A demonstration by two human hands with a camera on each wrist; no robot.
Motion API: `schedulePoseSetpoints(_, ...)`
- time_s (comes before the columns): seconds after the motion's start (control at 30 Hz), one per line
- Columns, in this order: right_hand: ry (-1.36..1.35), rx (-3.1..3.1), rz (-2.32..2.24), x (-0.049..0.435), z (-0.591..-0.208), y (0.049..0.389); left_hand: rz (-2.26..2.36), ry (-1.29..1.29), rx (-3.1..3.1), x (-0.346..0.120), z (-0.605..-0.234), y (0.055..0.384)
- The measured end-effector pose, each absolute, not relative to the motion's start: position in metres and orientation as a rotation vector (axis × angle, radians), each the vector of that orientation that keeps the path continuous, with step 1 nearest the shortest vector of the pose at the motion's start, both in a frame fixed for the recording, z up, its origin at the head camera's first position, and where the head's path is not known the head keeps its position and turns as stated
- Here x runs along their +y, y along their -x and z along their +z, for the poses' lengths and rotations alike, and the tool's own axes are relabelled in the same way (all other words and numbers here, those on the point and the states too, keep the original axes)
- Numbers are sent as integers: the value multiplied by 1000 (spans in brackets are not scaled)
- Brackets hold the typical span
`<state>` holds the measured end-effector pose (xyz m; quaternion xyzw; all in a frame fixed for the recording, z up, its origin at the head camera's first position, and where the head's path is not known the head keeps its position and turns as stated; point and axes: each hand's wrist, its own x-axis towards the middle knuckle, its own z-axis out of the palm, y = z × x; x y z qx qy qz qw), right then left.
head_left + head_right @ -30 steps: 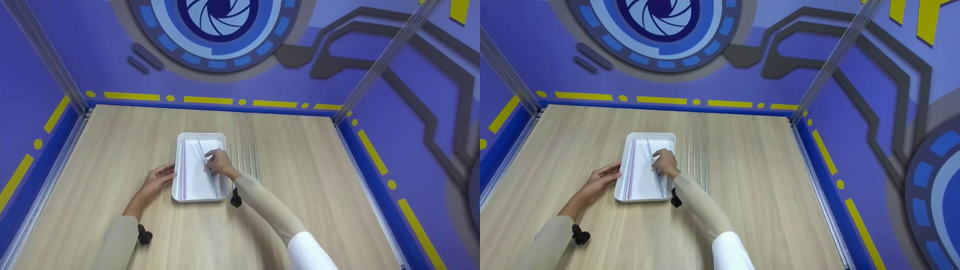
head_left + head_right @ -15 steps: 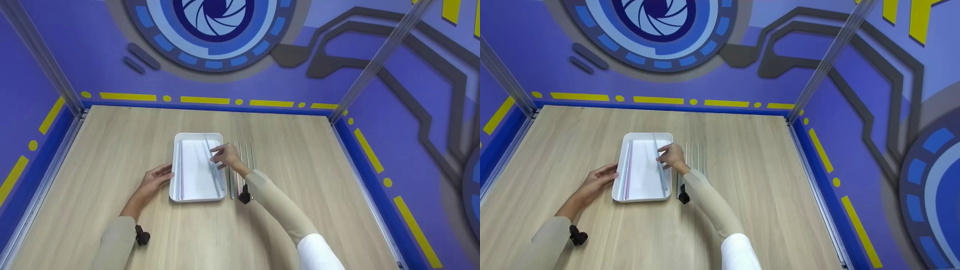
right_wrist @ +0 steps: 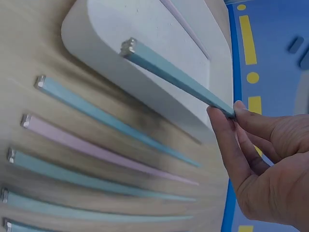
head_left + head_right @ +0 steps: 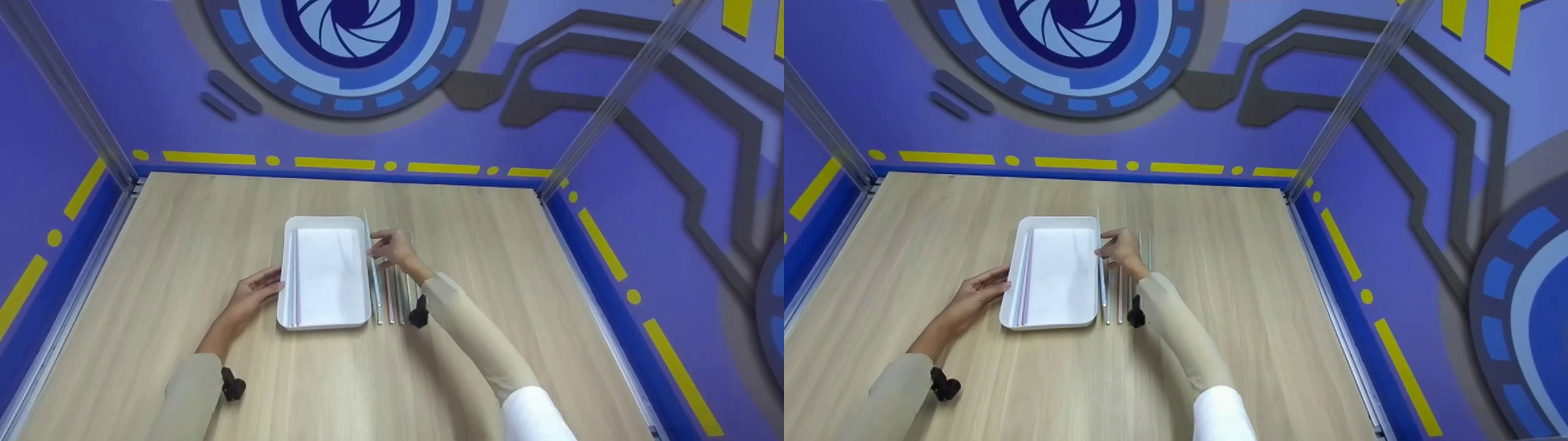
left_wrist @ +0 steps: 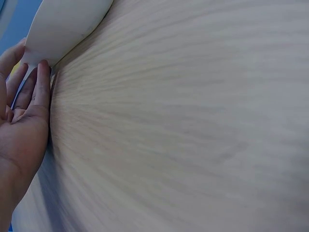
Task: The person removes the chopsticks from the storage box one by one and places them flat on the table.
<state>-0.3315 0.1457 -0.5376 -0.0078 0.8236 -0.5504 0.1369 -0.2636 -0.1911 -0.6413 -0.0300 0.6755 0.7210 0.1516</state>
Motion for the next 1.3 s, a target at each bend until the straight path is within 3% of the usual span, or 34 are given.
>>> schedulePoseSetpoints(0.8,-331,2381,-1559,236,-540,338,2053,93,1961,-192,-642,263)
schedulePoseSetpoints(1.3,-512,2325,-1447,258,-562,332,2089,69,1923,-191,-644,264)
